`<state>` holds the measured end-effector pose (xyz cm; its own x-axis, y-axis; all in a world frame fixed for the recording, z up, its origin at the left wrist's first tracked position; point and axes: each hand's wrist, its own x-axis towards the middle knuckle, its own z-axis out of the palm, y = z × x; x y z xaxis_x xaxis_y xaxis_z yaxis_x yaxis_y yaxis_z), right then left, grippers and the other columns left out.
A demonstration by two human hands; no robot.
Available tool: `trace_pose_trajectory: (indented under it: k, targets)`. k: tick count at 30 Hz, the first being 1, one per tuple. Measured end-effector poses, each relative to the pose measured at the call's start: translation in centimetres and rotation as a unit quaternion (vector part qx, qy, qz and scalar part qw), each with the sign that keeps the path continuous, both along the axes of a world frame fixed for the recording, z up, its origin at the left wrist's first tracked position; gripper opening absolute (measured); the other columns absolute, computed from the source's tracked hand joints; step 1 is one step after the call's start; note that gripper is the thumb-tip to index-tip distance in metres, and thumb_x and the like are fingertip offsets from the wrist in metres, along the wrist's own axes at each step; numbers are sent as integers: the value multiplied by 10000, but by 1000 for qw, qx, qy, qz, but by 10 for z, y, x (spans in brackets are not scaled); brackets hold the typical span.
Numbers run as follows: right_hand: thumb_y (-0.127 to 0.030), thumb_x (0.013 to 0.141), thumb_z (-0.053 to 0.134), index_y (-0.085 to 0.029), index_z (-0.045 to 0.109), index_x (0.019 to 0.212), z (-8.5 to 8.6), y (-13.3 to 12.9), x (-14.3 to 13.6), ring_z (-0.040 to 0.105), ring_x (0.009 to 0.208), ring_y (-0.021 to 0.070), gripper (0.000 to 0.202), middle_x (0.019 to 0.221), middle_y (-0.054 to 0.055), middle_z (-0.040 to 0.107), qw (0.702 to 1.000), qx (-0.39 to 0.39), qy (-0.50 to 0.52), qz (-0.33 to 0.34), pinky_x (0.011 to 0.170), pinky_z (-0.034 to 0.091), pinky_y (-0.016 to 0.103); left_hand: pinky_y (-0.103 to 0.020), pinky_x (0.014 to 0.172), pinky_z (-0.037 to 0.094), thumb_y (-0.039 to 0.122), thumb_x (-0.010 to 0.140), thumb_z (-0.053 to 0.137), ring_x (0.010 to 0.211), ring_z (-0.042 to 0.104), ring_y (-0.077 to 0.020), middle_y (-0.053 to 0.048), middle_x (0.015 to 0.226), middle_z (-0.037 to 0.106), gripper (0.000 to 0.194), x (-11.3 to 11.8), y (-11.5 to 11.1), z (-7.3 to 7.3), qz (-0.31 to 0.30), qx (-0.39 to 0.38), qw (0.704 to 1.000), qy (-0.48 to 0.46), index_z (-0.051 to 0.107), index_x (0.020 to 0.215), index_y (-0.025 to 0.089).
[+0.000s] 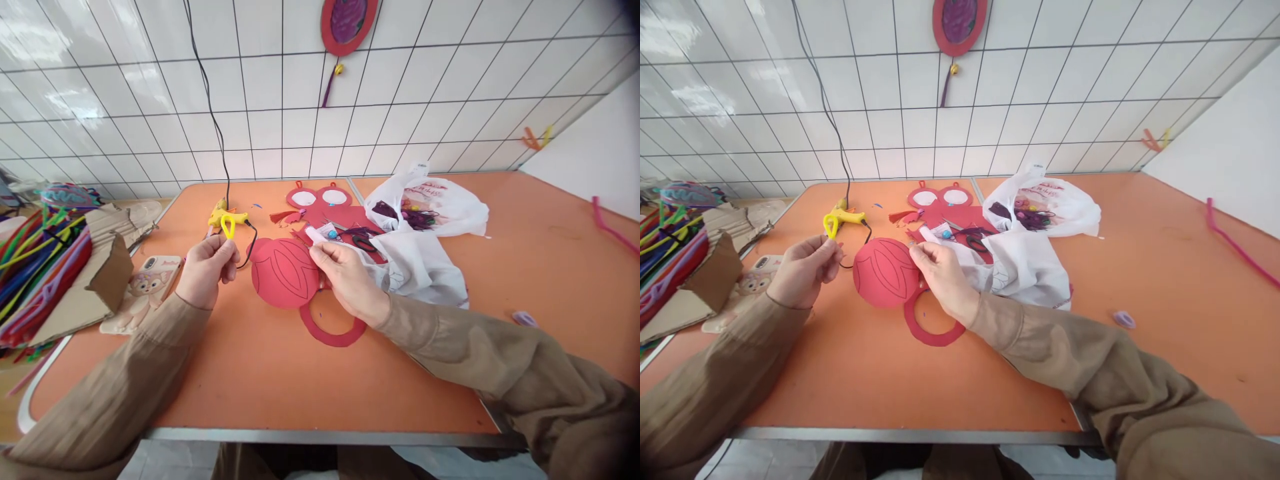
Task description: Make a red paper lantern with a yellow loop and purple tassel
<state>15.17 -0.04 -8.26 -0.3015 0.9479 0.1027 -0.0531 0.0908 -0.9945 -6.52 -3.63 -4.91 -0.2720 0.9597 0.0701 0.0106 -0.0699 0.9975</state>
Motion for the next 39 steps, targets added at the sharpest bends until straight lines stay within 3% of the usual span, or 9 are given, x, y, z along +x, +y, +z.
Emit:
trace_pose_trajectory:
  k: [5, 9, 12, 16, 22, 27, 30, 34, 39]
  targets:
    - [-337, 919, 506, -188, 549, 733, 10, 2, 9, 474, 593, 102, 242, 637, -15, 510, 958, 257, -102, -82, 572, 420, 244, -173, 328, 263, 417, 614, 797, 331, 444, -53, 27, 538, 579, 368, 3, -4, 0, -45, -52, 997, -43, 534, 624, 160]
    - [-253, 928, 490, -190, 591, 796, 19, 0, 14, 580, 713, 137, 178, 805, 47, 663, 895, 412, -136, -100, 669, 460, 279, -225, 423, 430, 509, 564, 839, 525, 642, -152, -75, 798, 724, 458, 7, -7, -3, -83, -117, 988, -49, 587, 708, 155]
    - [-292, 934, 492, -193, 564, 772, 22, 0, 14, 533, 573, 109, 202, 663, 4, 590, 930, 333, -125, -90, 562, 427, 253, -279, 636, 536, 509, 564, 857, 768, 673, -189, -78, 870, 712, 465, 8, -5, -9, -100, -76, 990, -58, 680, 783, 139]
    - [-388, 943, 483, -196, 518, 716, 21, 4, 14, 469, 451, 92, 299, 498, -44, 486, 978, 179, -98, -48, 489, 381, 239, -344, 788, 516, 462, 611, 861, 750, 619, -173, -31, 719, 651, 369, 9, -2, -18, -145, -9, 984, -100, 699, 691, 141]
    - [-316, 910, 495, -198, 418, 607, 21, 12, 14, 375, 514, 93, 334, 520, -43, 407, 952, 230, -201, -29, 526, 310, 258, -422, 920, 477, 367, 652, 853, 963, 652, -252, -102, 1082, 730, 236, 10, -6, -12, -145, 30, 982, -117, 722, 642, 171]
    - [-284, 895, 501, -193, 399, 588, 20, 16, 16, 349, 563, 97, 336, 560, -39, 386, 926, 279, -251, -34, 576, 297, 269, -440, 930, 474, 359, 664, 825, 1069, 647, -313, -163, 1215, 694, 259, 8, -8, -3, -175, 14, 976, -128, 688, 590, 152]
    - [-282, 906, 503, -185, 500, 621, 19, 14, 15, 415, 572, 101, 301, 586, -26, 491, 927, 274, -256, 5, 580, 325, 266, -362, 833, 494, 371, 672, 818, 933, 663, -257, -130, 909, 743, 251, 10, -9, -5, -211, 5, 976, -60, 699, 593, 165]
    - [-298, 900, 531, -179, 627, 746, 19, 11, 13, 542, 657, 127, 217, 722, 14, 649, 932, 263, -241, 57, 626, 398, 270, -264, 557, 419, 356, 619, 844, 548, 520, -131, -23, 567, 623, 243, 17, -9, -13, -249, -39, 967, 38, 696, 567, 171]
    - [-415, 870, 560, -190, 516, 673, 24, 7, 14, 520, 570, 114, 302, 610, -26, 514, 969, 162, -160, 91, 527, 381, 253, -237, 571, 435, 359, 571, 878, 570, 545, -112, -15, 593, 667, 253, 22, -6, -25, -130, -12, 991, -25, 720, 600, 163]
